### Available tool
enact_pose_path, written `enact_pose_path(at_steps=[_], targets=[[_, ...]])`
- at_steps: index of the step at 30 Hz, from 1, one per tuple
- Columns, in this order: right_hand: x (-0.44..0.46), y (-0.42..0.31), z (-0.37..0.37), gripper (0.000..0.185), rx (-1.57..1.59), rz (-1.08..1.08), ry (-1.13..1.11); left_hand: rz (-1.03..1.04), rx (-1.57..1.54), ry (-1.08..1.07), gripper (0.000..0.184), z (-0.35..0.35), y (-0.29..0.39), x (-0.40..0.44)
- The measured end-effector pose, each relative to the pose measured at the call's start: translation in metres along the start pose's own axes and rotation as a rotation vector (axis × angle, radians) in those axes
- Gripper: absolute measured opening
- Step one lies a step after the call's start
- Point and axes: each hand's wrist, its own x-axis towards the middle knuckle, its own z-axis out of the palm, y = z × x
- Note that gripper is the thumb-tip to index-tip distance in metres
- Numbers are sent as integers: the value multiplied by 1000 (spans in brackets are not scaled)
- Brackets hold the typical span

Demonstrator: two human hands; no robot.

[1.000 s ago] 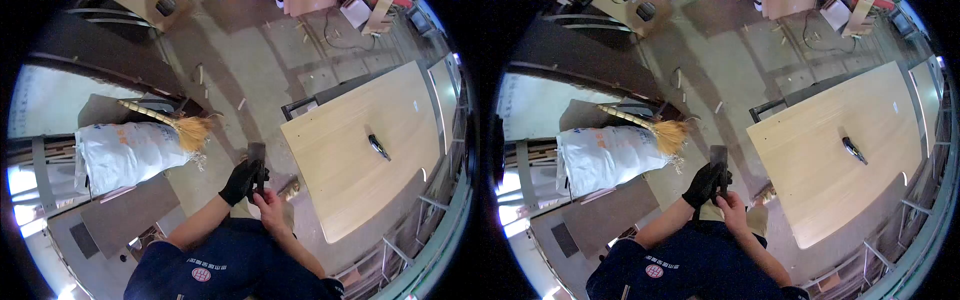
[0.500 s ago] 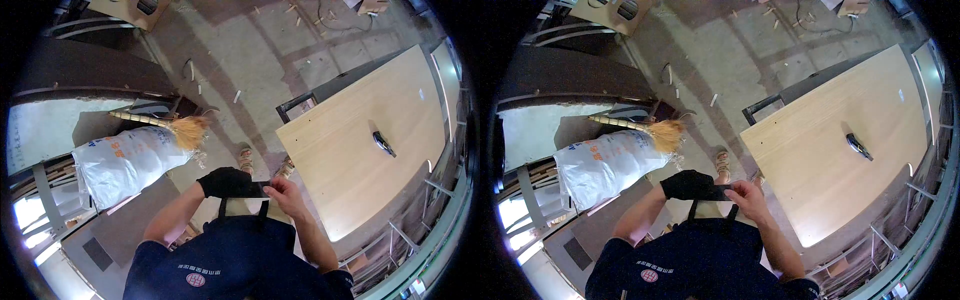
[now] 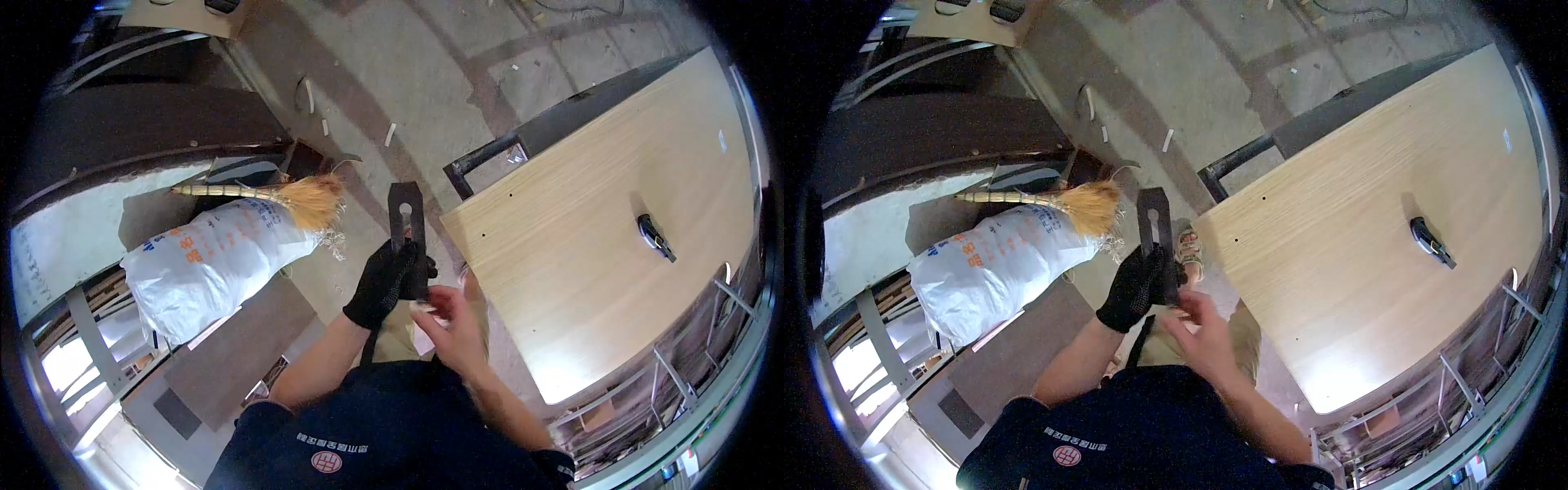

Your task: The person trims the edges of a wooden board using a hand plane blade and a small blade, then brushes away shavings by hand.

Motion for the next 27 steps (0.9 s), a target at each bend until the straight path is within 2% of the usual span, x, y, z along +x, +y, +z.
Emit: enact_pose_path(at_steps=[1,2,3,5,6,7,9,11,12,15,18,21,27], targets=[[4,-24,-16,46,-227,-88,6,50,126,12,32,3,9,10],[10,-36,-40,52,-425,-174,94,59,-44,-37,27,-7,8,23],[20,-44,-69,58,-623,-256,182,77,27,-18,26,-9,11,34],[64,-48,-122,63,-763,-510,363,117,171,13,24,-4,22,56],[81,-56,-145,64,-963,-584,383,149,277,6,21,2,28,61],[96,-61,-163,66,-1127,-623,369,181,353,22,20,4,28,68],[116,-54,-175,74,-1251,-680,351,233,502,62,18,4,22,79],[126,-45,-174,76,-1361,-730,386,145,376,78,17,7,22,84],[127,-43,-173,79,-1383,-676,397,100,313,88,16,8,21,86],[129,-37,-176,77,-1362,-751,398,98,303,58,16,7,18,87],[131,-39,-175,76,-1362,-757,404,193,242,47,16,3,7,97],[130,-39,-175,73,-1387,-744,395,57,159,55,15,5,12,95],[131,-38,-177,76,-1359,-749,389,107,214,32,18,-1,7,94]])
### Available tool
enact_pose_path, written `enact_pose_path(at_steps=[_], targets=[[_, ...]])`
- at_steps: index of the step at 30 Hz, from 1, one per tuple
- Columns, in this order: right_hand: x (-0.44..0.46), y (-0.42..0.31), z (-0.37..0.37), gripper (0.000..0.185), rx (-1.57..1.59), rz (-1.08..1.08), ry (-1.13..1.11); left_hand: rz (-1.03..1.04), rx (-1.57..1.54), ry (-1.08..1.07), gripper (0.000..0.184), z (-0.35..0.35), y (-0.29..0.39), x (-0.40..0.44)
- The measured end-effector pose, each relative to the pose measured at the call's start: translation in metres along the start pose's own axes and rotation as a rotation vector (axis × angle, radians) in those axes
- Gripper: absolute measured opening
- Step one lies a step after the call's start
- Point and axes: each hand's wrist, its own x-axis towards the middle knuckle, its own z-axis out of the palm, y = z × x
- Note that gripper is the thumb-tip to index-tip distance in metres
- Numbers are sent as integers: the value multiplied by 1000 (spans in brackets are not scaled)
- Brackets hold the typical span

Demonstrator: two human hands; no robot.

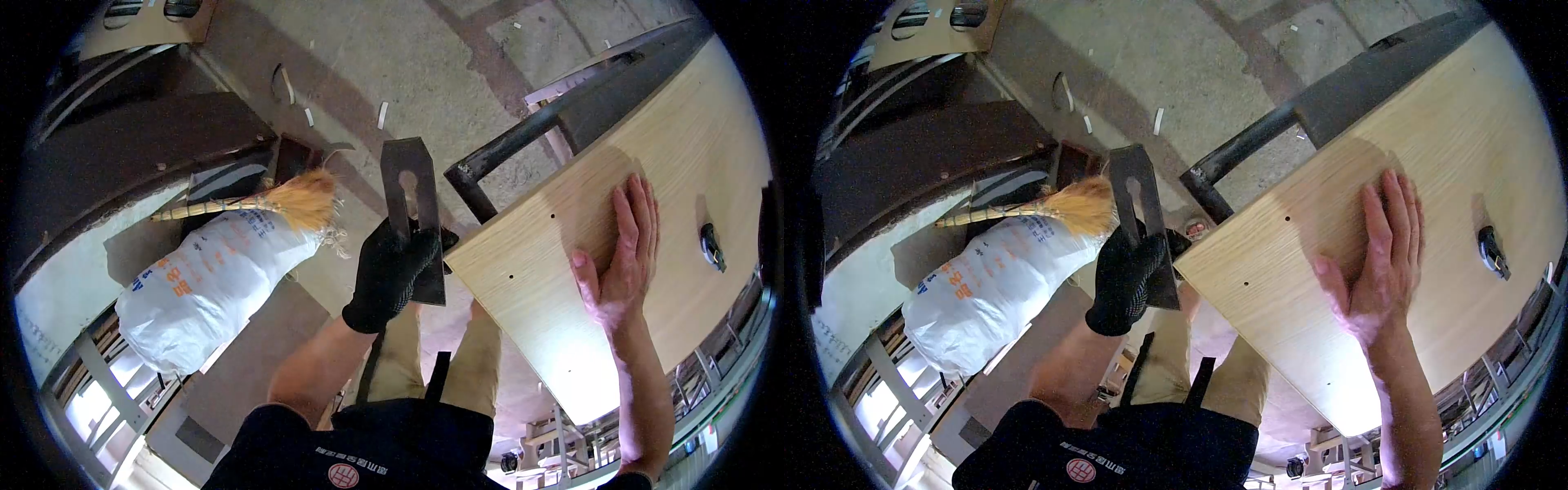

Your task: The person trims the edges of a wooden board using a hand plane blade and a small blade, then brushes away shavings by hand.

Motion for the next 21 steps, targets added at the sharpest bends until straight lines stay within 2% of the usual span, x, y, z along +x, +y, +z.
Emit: enact_pose_path(at_steps=[6,9,21], targets=[[0,1,1,77,-30,-2,-3,41,120,-26,20,7,12,0],[0,0,2,79,-39,5,-6,127,73,-38,22,8,7,1],[1,-3,4,79,-96,-2,-41,107,440,51,26,2,10,5]])
